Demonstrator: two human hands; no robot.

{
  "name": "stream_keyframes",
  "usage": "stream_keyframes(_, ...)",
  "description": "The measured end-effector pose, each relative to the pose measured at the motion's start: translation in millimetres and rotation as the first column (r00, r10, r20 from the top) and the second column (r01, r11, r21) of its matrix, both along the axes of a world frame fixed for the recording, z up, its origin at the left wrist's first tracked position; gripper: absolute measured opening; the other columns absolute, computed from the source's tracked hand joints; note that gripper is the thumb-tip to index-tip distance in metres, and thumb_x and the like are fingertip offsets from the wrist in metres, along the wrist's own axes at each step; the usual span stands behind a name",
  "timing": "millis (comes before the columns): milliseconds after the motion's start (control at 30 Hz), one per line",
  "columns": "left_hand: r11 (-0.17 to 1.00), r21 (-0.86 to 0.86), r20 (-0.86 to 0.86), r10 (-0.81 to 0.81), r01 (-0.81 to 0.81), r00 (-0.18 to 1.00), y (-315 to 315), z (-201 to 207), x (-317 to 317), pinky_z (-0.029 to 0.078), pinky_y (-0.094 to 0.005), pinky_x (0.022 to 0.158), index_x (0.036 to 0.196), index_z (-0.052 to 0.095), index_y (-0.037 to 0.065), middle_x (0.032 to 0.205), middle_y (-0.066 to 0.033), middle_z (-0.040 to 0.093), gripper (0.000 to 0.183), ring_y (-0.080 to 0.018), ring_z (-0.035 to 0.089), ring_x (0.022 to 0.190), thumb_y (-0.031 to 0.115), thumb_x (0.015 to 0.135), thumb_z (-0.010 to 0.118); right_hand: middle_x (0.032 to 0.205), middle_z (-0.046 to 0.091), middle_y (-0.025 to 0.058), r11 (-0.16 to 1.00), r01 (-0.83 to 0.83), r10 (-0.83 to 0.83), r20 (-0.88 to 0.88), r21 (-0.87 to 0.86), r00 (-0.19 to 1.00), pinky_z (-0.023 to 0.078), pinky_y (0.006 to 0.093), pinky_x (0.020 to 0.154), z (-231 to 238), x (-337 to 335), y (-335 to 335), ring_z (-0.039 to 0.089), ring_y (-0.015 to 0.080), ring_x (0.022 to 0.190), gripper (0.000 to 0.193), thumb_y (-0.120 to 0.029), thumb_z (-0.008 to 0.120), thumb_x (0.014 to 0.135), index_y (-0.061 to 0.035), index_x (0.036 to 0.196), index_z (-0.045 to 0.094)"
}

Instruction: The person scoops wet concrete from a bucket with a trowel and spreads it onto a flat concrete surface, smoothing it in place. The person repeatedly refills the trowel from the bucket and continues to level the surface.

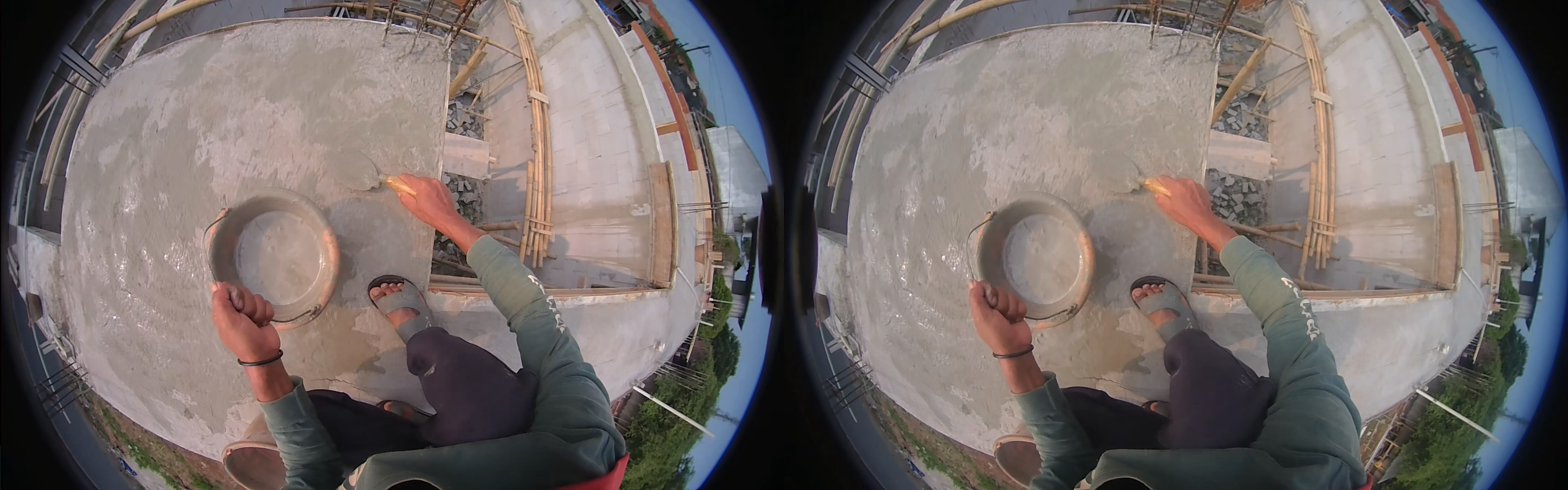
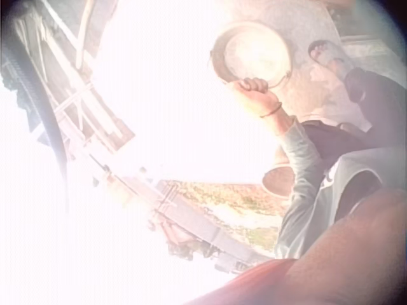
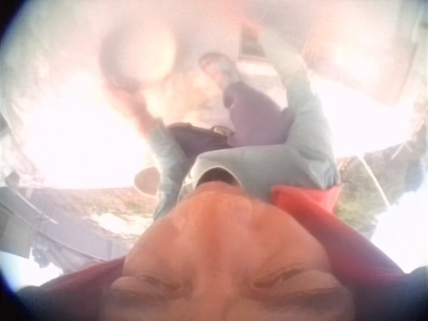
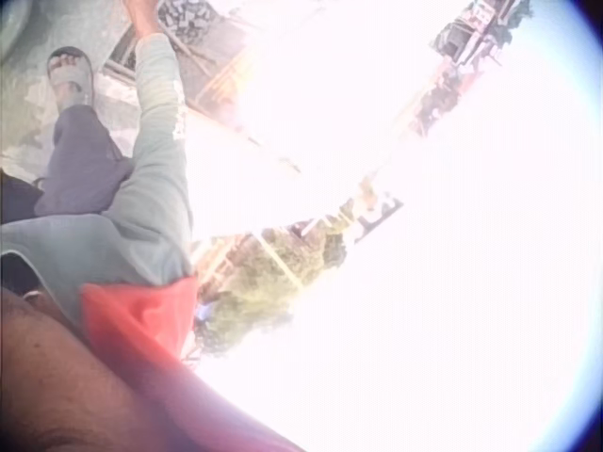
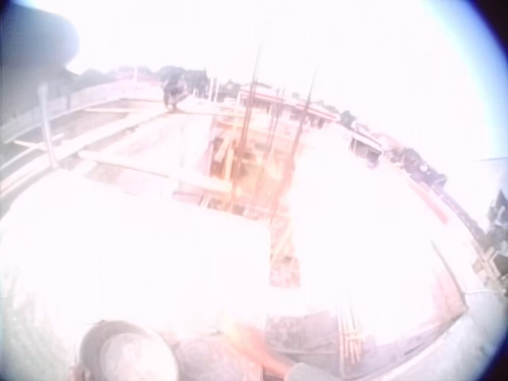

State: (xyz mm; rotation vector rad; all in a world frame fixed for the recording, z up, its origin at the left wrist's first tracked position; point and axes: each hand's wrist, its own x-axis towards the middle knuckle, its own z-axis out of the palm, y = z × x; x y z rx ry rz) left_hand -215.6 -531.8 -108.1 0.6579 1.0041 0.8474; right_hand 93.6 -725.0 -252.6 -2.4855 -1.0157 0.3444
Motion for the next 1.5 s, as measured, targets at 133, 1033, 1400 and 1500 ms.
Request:
stream_keyframes(133,0.999,-0.008,-0.008,-0.044,0.044,0.999,1,-2,-5,0.017,-0.0283,0.044,0.07,0.037,0.015,0.055,0.005,0.024,0.042,-0.0087,0.017,0.046,0.036,0.106,0.045,0.095,0.073,0.0154,0.982,-0.173,0.176,0.034,-0.077,0.984,0.054,0.0483,0.074,11,33,-63,0.069,0.0383,0.087,0.043,-0.034,0.074,0.084,-0.0165,0.123,0.069)
stream_keyframes(1033,0.989,0.121,0.101,-0.099,0.086,0.99,1,2,-15,0.016,-0.027,0.044,0.074,0.04,0.013,0.058,0.0068,0.024,0.042,-0.0059,0.017,0.048,0.041,0.103,0.053,0.089,0.071,0.0226,0.942,0.325,-0.315,0.108,-0.085,0.943,0.055,0.0512,0.073,-8,39,38,0.069,0.0432,0.084,0.034,-0.031,0.067,0.089,-0.0057,0.111,0.065)
stream_keyframes(1400,0.978,0.168,-0.147,0.146,-0.121,0.978,1,62,-97,0.015,-0.0255,0.045,0.074,0.042,0.014,0.06,0.0076,0.027,0.035,-0.0043,0.018,0.048,0.033,0.099,0.057,0.095,0.065,0.0157,0.999,0.01,-0.016,0.182,0.032,0.983,0.055,0.0493,0.067,-23,-53,92,0.068,0.039,0.079,0.041,-0.019,0.07,0.085,-0.0071,0.123,0.062)
stream_keyframes(1500,0.971,0.191,-0.165,0.176,-0.143,0.97,-2,68,-116,0.016,-0.0256,0.044,0.073,0.042,0.015,0.06,0.0075,0.027,0.034,-0.0043,0.019,0.048,0.031,0.099,0.059,0.097,0.064,0.0136,0.986,-0.169,0.164,0.181,0.008,0.97,0.055,0.0473,0.065,-21,-71,90,0.068,0.0372,0.078,0.041,-0.019,0.071,0.085,-0.0078,0.124,0.061)
